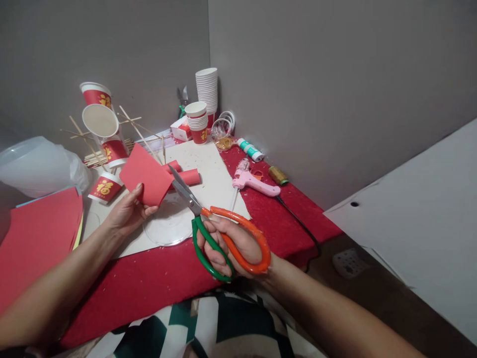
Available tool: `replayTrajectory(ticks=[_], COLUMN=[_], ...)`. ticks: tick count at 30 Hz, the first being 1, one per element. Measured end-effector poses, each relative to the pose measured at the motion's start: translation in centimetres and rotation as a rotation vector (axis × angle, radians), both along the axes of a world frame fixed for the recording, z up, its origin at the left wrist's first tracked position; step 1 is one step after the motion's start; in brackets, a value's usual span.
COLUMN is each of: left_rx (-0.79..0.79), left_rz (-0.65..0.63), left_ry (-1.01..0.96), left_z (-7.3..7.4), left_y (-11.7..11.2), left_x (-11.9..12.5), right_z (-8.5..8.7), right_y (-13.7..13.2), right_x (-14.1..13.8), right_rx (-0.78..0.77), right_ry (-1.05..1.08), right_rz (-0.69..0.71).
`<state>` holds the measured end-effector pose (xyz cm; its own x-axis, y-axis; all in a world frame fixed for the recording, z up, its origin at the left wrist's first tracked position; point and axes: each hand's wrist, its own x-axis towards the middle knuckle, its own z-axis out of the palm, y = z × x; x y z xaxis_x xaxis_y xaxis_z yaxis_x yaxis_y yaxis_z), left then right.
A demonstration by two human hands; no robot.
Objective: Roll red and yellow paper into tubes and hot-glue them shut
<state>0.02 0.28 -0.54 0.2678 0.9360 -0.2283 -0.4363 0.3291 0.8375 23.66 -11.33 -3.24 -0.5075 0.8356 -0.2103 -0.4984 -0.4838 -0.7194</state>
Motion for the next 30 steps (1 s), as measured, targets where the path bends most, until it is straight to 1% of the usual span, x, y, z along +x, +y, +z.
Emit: replayTrajectory(ticks=[3, 5, 8, 12, 17, 20, 24, 27, 30], left_rx=[0.013, 0.020, 0.025, 0.028, 0.085, 0.119, 0.125, 0.132, 0.139], left_rz=[0.001, -0.002, 0.000, 0.004, -0.018, -0.021, -0.040, -0.047, -0.067], left_ry=[0.011, 0.023, 0.041, 0.058, 0.061, 0.051, 0.054, 0.077, 0.096], left_z=[0.1, 0.2, 0.3, 0.2, 0.1, 0.2, 0.3, 0.3, 0.2], left_y=[-0.1, -0.2, -0.3, -0.3, -0.3, -0.2, 0.0, -0.2, -0.6], left_x=[0.0, 0.0, 0.0, 0.0, -0.1, -0.2, -0.4, -0.3, 0.0], right_z=[-0.1, -0.1, 0.0, 0.0, -0.6, -1.0, -0.5, 0.1, 0.1], right_y=[-0.1, -0.2, -0.3, -0.3, -0.4, -0.3, -0.2, -0.3, -0.6], right_x=[0.0, 0.0, 0.0, -0.1, -0.1, -0.1, -0.2, -0.2, -0.2], right_rx=[-0.024, -0.026, -0.001, 0.047, 0.060, 0.076, 0.098, 0.059, 0.015], right_ry=[0.008, 0.034, 0.069, 0.068, 0.071, 0.113, 0.128, 0.103, 0.129], right_rz=[-0.022, -0.007, 0.027, 0.029, 0.035, 0.077, 0.113, 0.117, 0.133])
